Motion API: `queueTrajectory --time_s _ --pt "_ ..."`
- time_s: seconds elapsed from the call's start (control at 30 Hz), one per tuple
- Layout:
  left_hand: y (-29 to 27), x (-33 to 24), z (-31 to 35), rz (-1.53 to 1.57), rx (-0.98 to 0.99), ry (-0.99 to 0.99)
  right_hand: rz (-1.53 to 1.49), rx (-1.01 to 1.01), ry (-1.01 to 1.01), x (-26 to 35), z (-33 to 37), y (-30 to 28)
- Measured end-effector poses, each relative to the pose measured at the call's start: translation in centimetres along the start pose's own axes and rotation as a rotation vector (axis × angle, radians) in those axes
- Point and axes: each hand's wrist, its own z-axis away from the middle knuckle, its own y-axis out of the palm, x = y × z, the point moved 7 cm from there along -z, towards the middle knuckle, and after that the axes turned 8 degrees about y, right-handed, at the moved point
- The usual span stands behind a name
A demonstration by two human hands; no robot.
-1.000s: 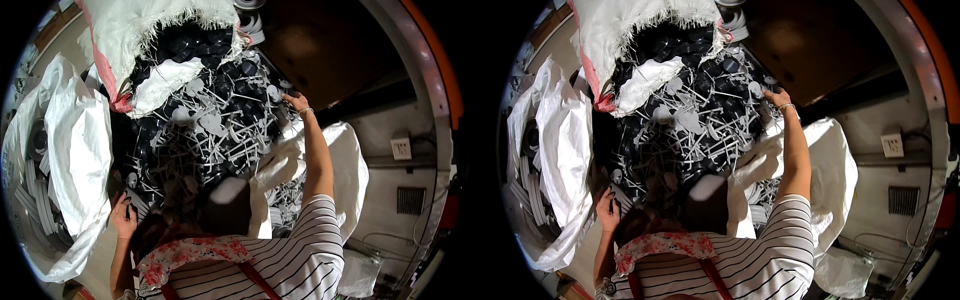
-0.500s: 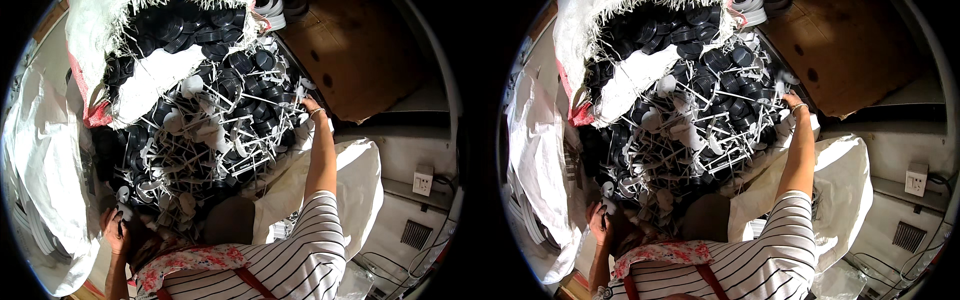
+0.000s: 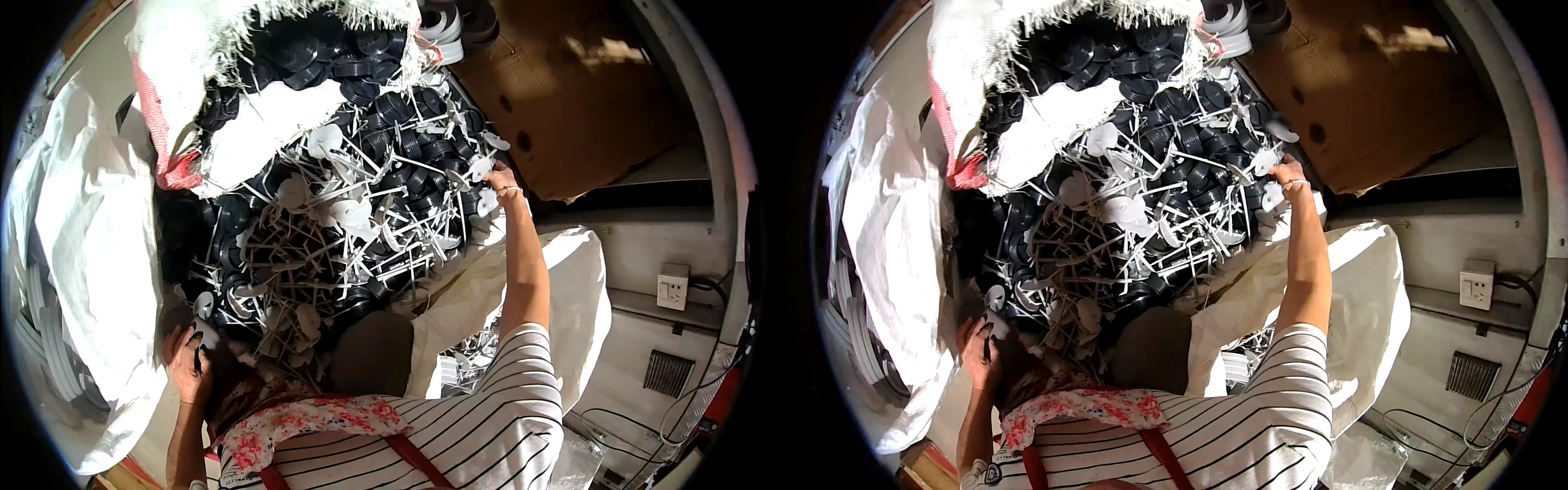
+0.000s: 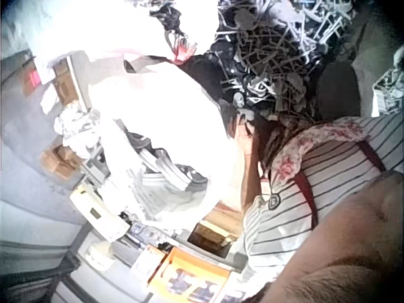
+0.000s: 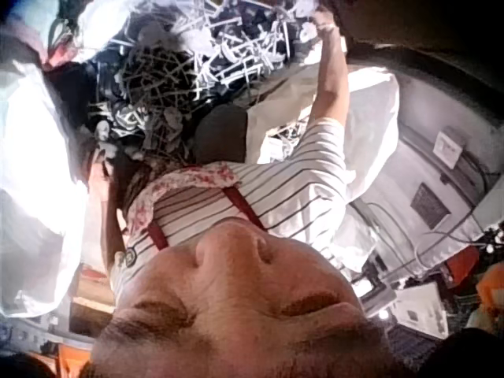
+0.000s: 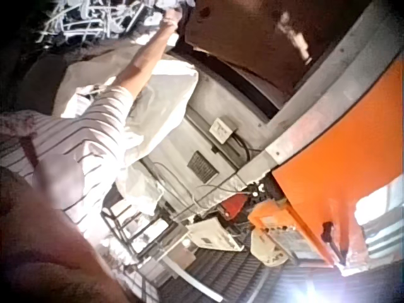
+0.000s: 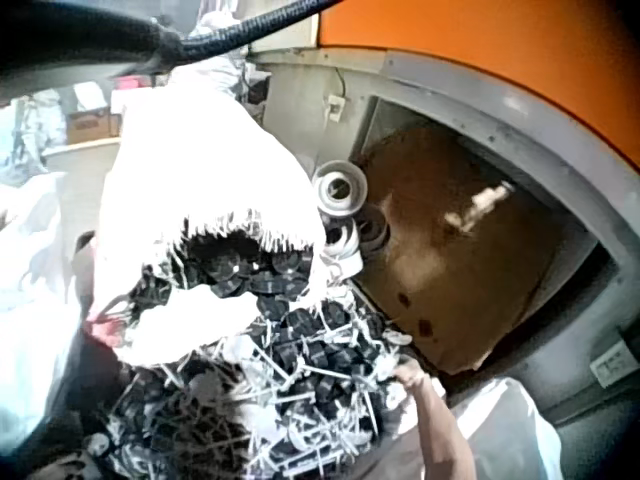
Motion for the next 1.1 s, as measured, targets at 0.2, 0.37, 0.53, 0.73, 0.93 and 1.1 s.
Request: queueTrajectory --time_s 0.2,0.37,0.53,0.73,0.93,1.1 --pt "0.0 0.3 1.0 0.153 -0.029 -0.043 0.035 0.007 -0.052 7.2 8.1 0.7" --pt "0.0 0.8 1.8 0.253 -0.083 -0.045 -0.077 0.048 -0.341 12.2 12.1 0.9" --pt "-1.1 0.2 1.8 0.274 -0.135 -0.074 -0.18 0.19 -0.451 17.4 18.4 3.8" --pt "-0.5 1.4 3.2 0.265 -0.168 -0.052 -0.405 0.379 -0.553 21.9 23.5 4.6" --pt "-2.2 0.8 3.4 0.382 -0.297 0.029 -0.339 0.285 -0.566 20.5 30.7 -0.4" --pt "-2.4 0.3 3.6 0.296 -0.274 0.059 0.011 -0.097 -0.601 10.6 39.5 -12.5"
